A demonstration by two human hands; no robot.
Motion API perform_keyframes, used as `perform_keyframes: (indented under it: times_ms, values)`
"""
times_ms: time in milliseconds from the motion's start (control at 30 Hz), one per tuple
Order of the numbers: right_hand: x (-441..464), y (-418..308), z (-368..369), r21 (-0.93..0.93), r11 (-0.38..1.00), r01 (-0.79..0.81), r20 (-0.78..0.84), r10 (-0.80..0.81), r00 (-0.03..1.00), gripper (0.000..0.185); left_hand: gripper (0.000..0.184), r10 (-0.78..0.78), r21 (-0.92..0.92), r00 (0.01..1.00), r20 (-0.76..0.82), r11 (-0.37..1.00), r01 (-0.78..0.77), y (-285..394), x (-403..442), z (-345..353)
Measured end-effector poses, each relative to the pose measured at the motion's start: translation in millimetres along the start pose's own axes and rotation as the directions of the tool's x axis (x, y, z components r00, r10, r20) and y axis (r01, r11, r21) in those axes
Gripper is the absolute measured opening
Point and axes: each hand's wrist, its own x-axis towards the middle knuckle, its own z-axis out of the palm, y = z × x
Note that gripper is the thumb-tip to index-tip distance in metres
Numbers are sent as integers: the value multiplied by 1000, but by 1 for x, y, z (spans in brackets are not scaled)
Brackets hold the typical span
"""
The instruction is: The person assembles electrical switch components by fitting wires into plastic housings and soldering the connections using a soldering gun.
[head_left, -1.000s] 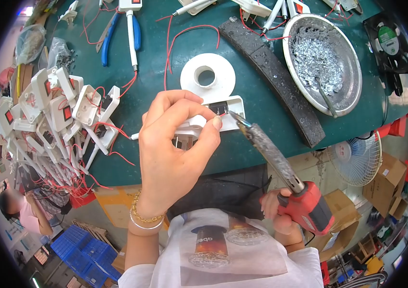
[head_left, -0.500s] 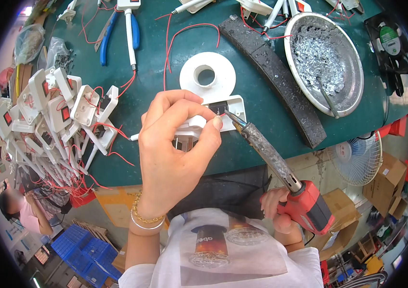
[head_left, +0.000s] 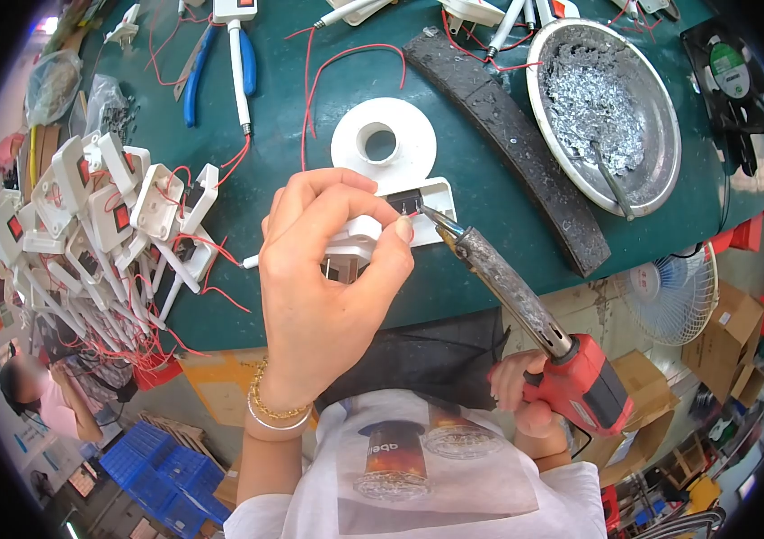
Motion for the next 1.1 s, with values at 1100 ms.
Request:
perform_keyframes:
  times_ms: [1100]
  values:
    - [3, -2, 0, -22, 1000, -12, 19, 12, 1000, 41, 7, 44, 73, 999, 14, 996, -45, 1, 0, 4]
